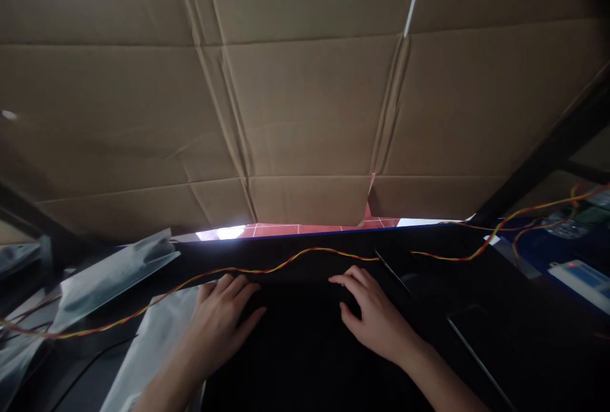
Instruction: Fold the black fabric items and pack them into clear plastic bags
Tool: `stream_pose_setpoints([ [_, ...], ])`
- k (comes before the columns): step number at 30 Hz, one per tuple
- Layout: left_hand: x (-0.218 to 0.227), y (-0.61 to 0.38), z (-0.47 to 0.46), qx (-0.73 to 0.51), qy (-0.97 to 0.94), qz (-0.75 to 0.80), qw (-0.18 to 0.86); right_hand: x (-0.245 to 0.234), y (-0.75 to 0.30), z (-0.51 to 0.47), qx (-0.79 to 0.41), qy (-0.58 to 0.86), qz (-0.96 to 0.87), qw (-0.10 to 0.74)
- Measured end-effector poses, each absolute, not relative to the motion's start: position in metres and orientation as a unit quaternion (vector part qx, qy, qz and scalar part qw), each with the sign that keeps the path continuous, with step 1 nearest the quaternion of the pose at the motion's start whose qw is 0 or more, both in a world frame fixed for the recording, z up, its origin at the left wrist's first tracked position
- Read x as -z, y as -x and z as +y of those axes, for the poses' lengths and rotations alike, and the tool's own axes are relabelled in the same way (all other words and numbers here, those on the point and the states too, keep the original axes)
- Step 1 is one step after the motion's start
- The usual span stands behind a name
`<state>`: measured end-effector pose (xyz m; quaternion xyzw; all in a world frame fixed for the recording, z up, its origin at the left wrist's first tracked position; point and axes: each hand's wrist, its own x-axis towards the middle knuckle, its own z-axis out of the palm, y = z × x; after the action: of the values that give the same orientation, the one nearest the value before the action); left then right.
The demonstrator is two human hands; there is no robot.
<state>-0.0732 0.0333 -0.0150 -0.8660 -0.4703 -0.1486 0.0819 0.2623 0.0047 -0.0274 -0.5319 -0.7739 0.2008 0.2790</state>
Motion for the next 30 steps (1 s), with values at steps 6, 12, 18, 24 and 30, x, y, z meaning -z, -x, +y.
stream_pose_setpoints([
  [6, 0.010, 0.069, 0.033, 0.160, 0.876, -0.449, 0.072, 0.029, -0.261, 0.007, -0.210, 0.537, -0.752, 0.318],
  [12, 0.014, 0.073, 0.036, 0.155, 0.884, -0.437, 0.064, 0.027, -0.265, 0.012, -0.175, 0.525, -0.739, 0.384],
  [18, 0.022, 0.076, 0.039, 0.147, 0.888, -0.432, 0.065, 0.014, -0.289, 0.021, -0.132, 0.568, -0.713, 0.389],
  [24, 0.024, 0.077, 0.039, 0.145, 0.888, -0.430, 0.070, 0.009, -0.312, -0.006, -0.141, 0.622, -0.710, 0.298],
  [30, 0.025, 0.076, 0.038, 0.153, 0.885, -0.436, 0.055, 0.014, -0.324, -0.041, -0.111, 0.715, -0.662, 0.197],
])
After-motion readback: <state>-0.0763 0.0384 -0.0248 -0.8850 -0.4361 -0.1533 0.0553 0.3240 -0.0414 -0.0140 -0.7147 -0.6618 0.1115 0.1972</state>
